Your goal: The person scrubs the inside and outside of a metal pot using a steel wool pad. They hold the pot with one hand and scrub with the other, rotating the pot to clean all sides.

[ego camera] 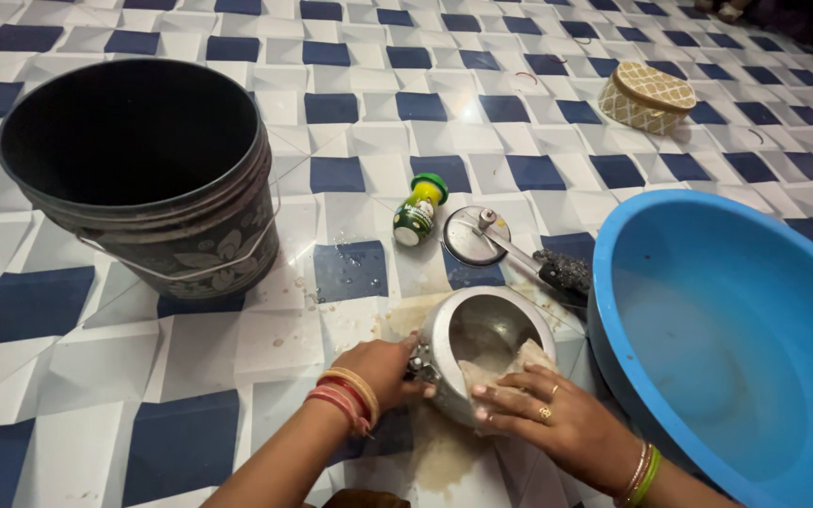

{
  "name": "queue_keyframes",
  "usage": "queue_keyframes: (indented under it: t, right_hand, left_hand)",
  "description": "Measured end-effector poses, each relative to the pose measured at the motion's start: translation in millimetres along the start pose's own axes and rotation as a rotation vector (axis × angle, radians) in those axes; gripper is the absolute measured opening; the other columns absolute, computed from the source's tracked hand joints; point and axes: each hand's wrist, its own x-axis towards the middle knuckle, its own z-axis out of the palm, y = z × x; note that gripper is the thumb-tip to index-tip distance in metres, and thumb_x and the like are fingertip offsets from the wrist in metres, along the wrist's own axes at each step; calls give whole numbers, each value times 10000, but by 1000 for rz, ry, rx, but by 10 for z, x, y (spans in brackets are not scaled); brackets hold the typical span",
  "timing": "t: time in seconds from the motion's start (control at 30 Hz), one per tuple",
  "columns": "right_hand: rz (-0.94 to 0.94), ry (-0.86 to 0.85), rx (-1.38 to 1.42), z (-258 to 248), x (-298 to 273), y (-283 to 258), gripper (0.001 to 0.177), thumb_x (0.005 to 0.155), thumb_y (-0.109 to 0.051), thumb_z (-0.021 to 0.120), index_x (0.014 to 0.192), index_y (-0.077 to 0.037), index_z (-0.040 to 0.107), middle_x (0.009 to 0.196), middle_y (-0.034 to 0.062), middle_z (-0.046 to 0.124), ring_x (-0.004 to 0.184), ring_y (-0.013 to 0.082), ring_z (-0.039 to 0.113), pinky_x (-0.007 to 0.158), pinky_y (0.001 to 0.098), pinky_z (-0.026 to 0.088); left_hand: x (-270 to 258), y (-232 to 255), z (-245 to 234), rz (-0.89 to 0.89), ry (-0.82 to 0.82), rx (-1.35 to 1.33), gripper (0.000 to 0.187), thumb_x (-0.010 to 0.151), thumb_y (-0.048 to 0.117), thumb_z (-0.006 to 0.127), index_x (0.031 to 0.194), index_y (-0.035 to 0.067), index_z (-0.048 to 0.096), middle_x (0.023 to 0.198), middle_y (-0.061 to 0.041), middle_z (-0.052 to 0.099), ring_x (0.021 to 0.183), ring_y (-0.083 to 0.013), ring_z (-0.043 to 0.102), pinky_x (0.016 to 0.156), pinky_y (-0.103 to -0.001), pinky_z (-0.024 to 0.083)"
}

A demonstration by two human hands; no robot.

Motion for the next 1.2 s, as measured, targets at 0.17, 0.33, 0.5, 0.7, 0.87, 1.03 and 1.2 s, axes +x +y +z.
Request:
queue_keyframes:
  t: [0.17,0.33,0.5,0.7,0.87,1.03,1.2]
  right_hand:
    - [206,-96,77,303,160,-74,291,875,-314,718,1099,-128,718,1441,32,627,1015,306,643,817,447,533]
    - [16,6,19,297,-149,15,270,870,-177,675,1129,-103,682,1355,97,660,1108,304,696,919,395,560]
    - [395,106,-48,416,-334,67,329,832,-248,734,1130,-116,691,1021,110,742,971,331,715,925,443,526]
    - [715,275,-70,794,100,-329,518,826,-92,656,1340,-153,676,1022,119,756,1012,249,713,1093,415,503]
    - [297,147,-201,76,-309,-71,475,854,-94,630,1328,-80,624,1299,114,703,1270,246,624,1081,463,457]
    - [196,188,-124,255,-146,-154,439,930,-50,589,1369,-55,614,1393,103,653,1329,237,613,1097,400,462]
    - [250,206,-64,513,195,-225,434,931,-117,588,1353,-20,611,1420,130,626,1346,283,583,1109,427,469]
  left_hand:
    - [14,49,10,-9,29,-2,817,807,528,765,1486,198,454,1085,-183,724,1046,-393,683,916,-492,535]
    - [-37,-40,-19,22,-15,-2,798,809,550,755,1469,204,470,1055,-191,733,1033,-397,689,909,-494,539]
    - [9,85,19,-56,-7,-35,778,821,549,756,1461,201,483,1049,-191,724,1025,-389,689,898,-496,544]
    - [-2,105,19,-37,-3,-27,810,820,537,767,1487,195,463,1055,-187,728,1031,-381,690,912,-488,535]
    - [20,30,15,-38,-24,-39,890,815,529,770,1542,192,382,1068,-204,718,1039,-389,688,929,-477,538]
    - [66,57,43,-19,-44,3,896,824,499,761,1557,191,348,1066,-202,718,1043,-392,684,948,-487,518]
    - [20,-12,51,26,33,-40,839,816,468,771,1514,161,420,1071,-206,717,1034,-401,680,918,-489,539]
